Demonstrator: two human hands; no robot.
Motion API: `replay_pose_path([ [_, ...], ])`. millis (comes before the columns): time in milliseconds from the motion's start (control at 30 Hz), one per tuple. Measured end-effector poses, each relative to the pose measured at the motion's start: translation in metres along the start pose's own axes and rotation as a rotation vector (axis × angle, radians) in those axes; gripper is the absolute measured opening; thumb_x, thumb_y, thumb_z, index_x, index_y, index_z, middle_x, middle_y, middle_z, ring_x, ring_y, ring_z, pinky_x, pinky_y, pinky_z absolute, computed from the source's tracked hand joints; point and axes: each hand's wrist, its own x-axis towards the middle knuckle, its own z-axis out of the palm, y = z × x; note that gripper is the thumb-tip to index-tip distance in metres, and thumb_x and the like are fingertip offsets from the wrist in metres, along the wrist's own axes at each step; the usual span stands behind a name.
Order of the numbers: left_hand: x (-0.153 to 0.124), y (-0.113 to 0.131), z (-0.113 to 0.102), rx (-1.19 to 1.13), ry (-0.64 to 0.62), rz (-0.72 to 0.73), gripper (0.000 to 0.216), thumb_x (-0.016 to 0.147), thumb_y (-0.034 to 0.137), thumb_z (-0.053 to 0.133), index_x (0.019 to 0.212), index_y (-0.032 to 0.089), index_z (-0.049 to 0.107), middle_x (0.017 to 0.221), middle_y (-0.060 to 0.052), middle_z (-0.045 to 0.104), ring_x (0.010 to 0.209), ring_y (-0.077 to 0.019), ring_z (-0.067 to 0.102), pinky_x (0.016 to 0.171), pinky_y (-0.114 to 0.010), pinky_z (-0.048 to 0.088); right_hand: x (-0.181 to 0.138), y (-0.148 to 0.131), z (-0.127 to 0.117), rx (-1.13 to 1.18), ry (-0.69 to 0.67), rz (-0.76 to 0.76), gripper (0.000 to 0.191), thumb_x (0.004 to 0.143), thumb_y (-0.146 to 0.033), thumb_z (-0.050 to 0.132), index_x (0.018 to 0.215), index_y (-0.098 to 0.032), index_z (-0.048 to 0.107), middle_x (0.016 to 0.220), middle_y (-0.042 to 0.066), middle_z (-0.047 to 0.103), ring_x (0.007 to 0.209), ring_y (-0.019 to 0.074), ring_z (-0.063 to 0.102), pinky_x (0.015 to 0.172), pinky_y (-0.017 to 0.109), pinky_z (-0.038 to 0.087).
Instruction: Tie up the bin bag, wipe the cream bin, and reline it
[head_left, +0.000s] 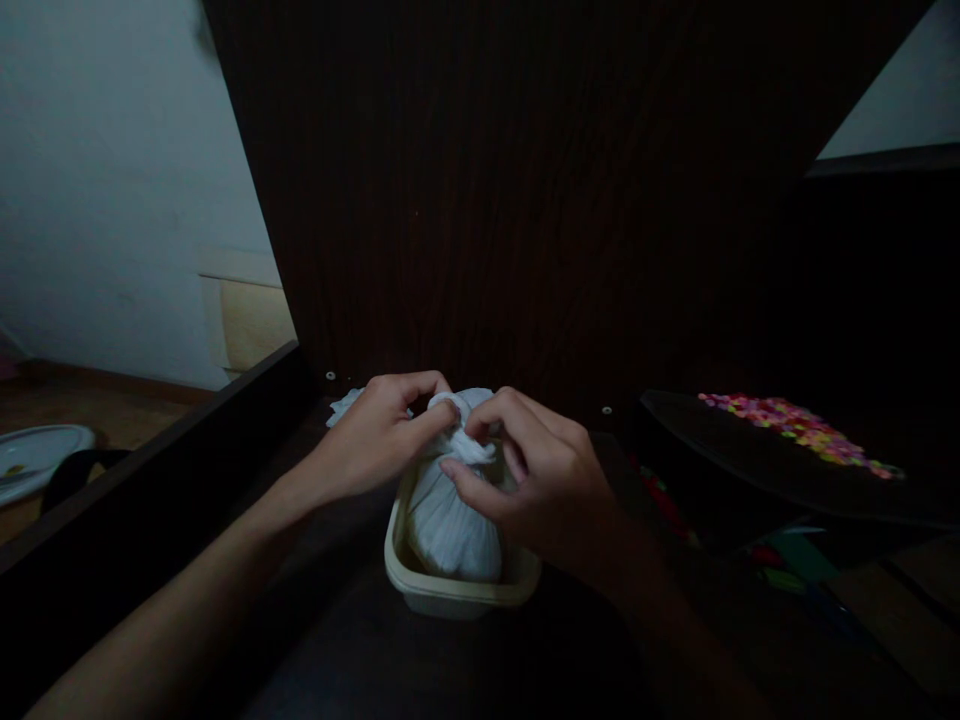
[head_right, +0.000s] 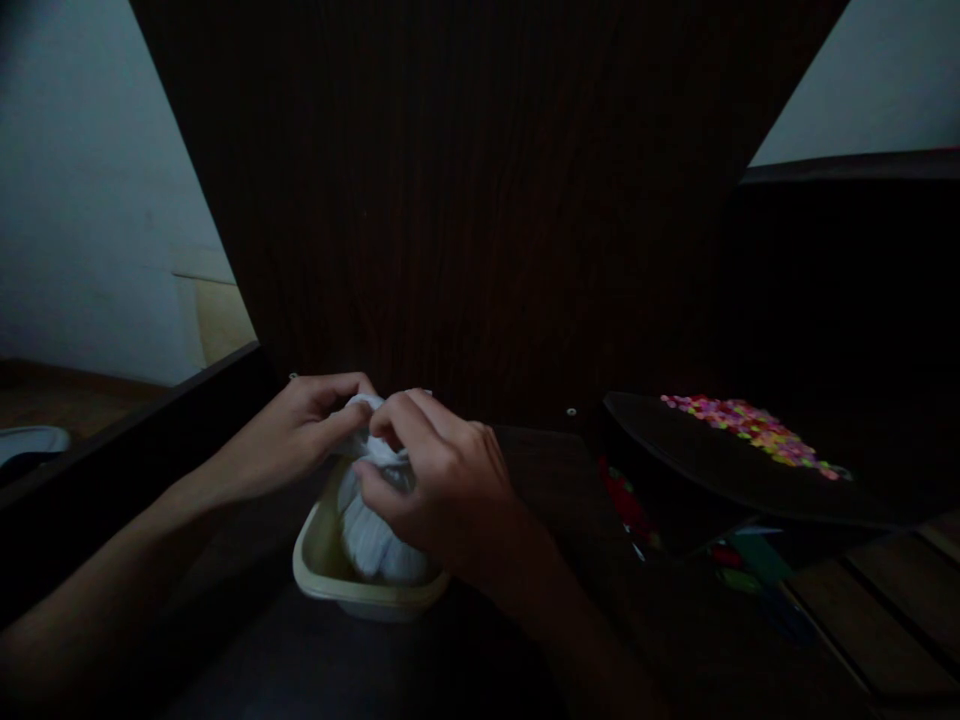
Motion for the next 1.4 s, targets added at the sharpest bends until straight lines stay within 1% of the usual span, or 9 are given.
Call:
replay_pose_path([
  [100,0.000,-0.001,-0.001,0.041,-0.006,0.021,0.028,0.091,0.033,0.053,0.070,0.017,0.063,0.065,0.002,0.060,0.063,-0.0131,0.053,0.057,-0.023,0.041,-0.001,0.000,0.003,-0.065,-0.018,-0.029,0.014,0.087,-0.011,0.067,0.089,-0.021,0.057,0.083,0.000,0.062,0.072,0.0138,0.059,0.065,0.027,0.043],
  [233,0.005,-0.014,-0.004,0.018,-0.074,0.092,0.025,0.093,0.034,0.057,0.082,0.017,0.072,0.079,-0.002,0.071,0.073,-0.0153,0.062,0.064,-0.024,0.046,0.002,0.009,-0.007,0.210,-0.122,0.100,0.019,0.083,-0.014,0.074,0.086,-0.021,0.057,0.058,-0.010,0.045,0.048,0.0073,0.040,0.048,0.022,0.033],
  [367,0.008,-0.022,-0.002,-0.002,-0.086,0.087,0.023,0.092,0.033,0.060,0.082,0.017,0.073,0.080,-0.002,0.071,0.072,-0.0156,0.062,0.064,-0.025,0.047,0.004,0.017,-0.017,0.407,-0.236,0.178,0.018,0.082,-0.019,0.075,0.084,-0.021,0.057,0.055,-0.012,0.039,0.042,0.0053,0.031,0.040,0.021,0.021],
  [567,0.002,-0.006,0.004,-0.026,0.006,0.028,0.028,0.093,0.033,0.053,0.074,0.016,0.065,0.070,0.000,0.065,0.068,-0.0154,0.060,0.060,-0.025,0.044,0.001,0.013,-0.004,0.010,-0.101,0.015,0.019,0.082,-0.018,0.075,0.086,-0.021,0.056,0.076,-0.004,0.058,0.065,0.0114,0.053,0.061,0.025,0.040],
  [667,0.001,-0.005,0.001,0.004,0.031,0.053,0.027,0.094,0.032,0.053,0.076,0.016,0.066,0.070,0.001,0.064,0.066,-0.0142,0.057,0.060,-0.024,0.043,0.001,0.010,-0.001,0.003,-0.081,-0.027,0.014,0.087,-0.012,0.069,0.090,-0.021,0.059,0.079,-0.003,0.061,0.065,0.0110,0.052,0.062,0.026,0.040],
  [967,0.010,-0.026,-0.005,0.089,-0.023,0.217,0.021,0.093,0.030,0.057,0.083,0.016,0.069,0.084,-0.003,0.068,0.082,-0.0178,0.061,0.073,-0.029,0.046,0.003,0.018,-0.022,0.541,-0.121,0.103,0.016,0.082,-0.019,0.077,0.079,-0.020,0.061,0.065,-0.007,0.054,0.048,0.0060,0.040,0.042,0.019,0.029],
  [1167,0.006,-0.015,0.000,-0.110,0.068,0.018,0.025,0.093,0.037,0.056,0.082,0.015,0.063,0.072,0.001,0.059,0.066,-0.0142,0.054,0.057,-0.024,0.043,0.003,0.012,-0.012,0.091,-0.066,0.069,0.021,0.078,-0.022,0.080,0.086,-0.019,0.061,0.069,-0.007,0.054,0.049,0.0059,0.041,0.047,0.021,0.032],
  [1267,0.002,-0.008,0.000,-0.146,0.098,0.026,0.024,0.092,0.035,0.059,0.079,0.015,0.062,0.071,0.002,0.059,0.063,-0.0123,0.053,0.055,-0.022,0.042,0.001,0.010,-0.004,-0.075,-0.012,0.034,0.029,0.078,-0.032,0.085,0.088,-0.019,0.062,0.072,-0.004,0.059,0.056,0.0101,0.051,0.054,0.024,0.038],
  [1400,0.000,-0.009,-0.002,-0.135,0.094,0.060,0.019,0.092,0.032,0.062,0.084,0.015,0.066,0.076,0.000,0.065,0.069,-0.0139,0.059,0.059,-0.023,0.045,0.002,0.010,-0.003,-0.078,0.015,0.052,0.017,0.083,-0.024,0.080,0.085,-0.018,0.065,0.073,-0.002,0.065,0.055,0.0101,0.052,0.055,0.024,0.038],
])
